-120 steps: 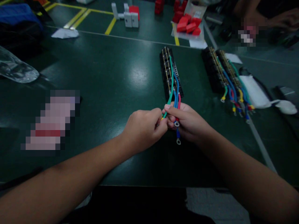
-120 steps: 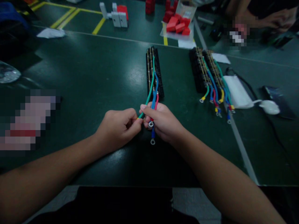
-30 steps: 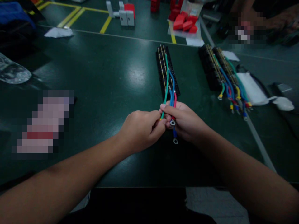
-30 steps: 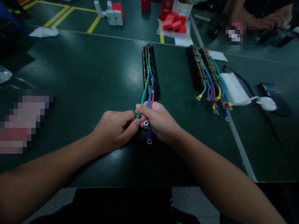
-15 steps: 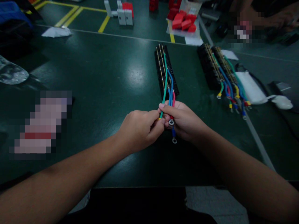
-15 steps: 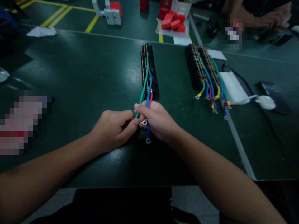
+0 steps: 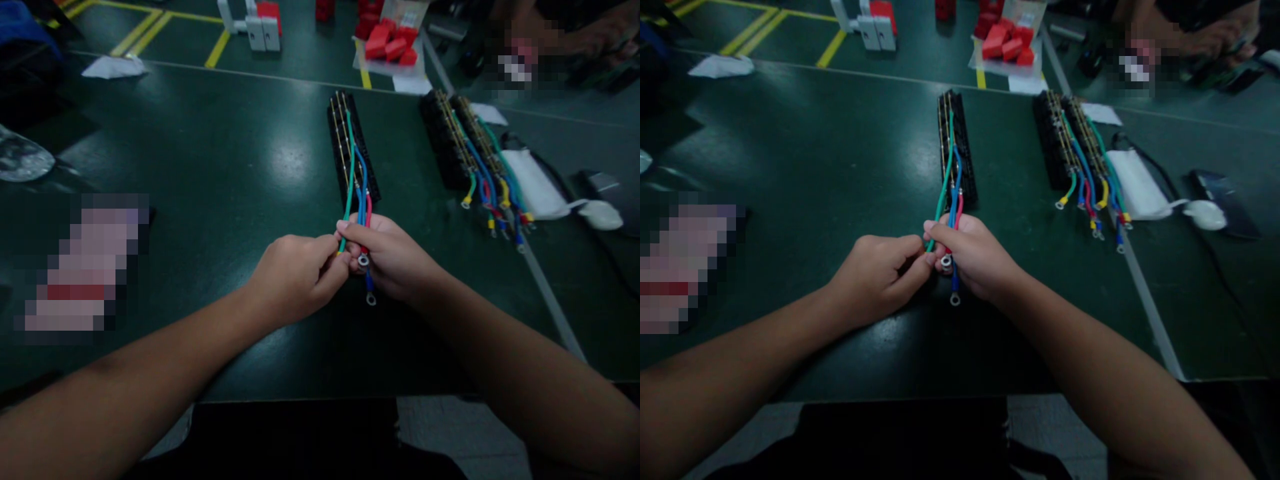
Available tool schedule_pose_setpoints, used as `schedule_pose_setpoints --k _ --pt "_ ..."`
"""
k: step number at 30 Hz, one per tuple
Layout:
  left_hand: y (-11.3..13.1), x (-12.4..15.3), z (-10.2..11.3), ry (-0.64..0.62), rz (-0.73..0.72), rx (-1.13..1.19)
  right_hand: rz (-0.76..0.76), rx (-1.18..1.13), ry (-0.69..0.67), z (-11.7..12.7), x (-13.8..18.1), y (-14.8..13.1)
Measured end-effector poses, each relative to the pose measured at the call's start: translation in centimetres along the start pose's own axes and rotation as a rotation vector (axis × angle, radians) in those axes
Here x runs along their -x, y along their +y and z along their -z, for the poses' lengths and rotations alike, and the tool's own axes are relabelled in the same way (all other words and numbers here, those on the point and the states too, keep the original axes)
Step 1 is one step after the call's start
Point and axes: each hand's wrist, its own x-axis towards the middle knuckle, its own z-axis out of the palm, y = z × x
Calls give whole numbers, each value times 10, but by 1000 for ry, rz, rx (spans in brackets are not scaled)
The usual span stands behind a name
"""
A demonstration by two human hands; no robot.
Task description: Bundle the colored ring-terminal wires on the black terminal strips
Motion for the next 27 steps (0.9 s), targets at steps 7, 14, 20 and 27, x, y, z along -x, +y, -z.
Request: schedule_pose_setpoints --k 7,14,20,27 --pt "0 0 1 -29 23 7 4 -1 -8 0 -1 -1" --pt "0 0 0 -25 12 12 13 -10 -2 -1 0 -1" --pt "0 -1 0 -39 1 9 7 0 1 -2 0 -1" --pt "-1 -1 0 -38 -6 12 1 1 -2 -1 -1 -1"
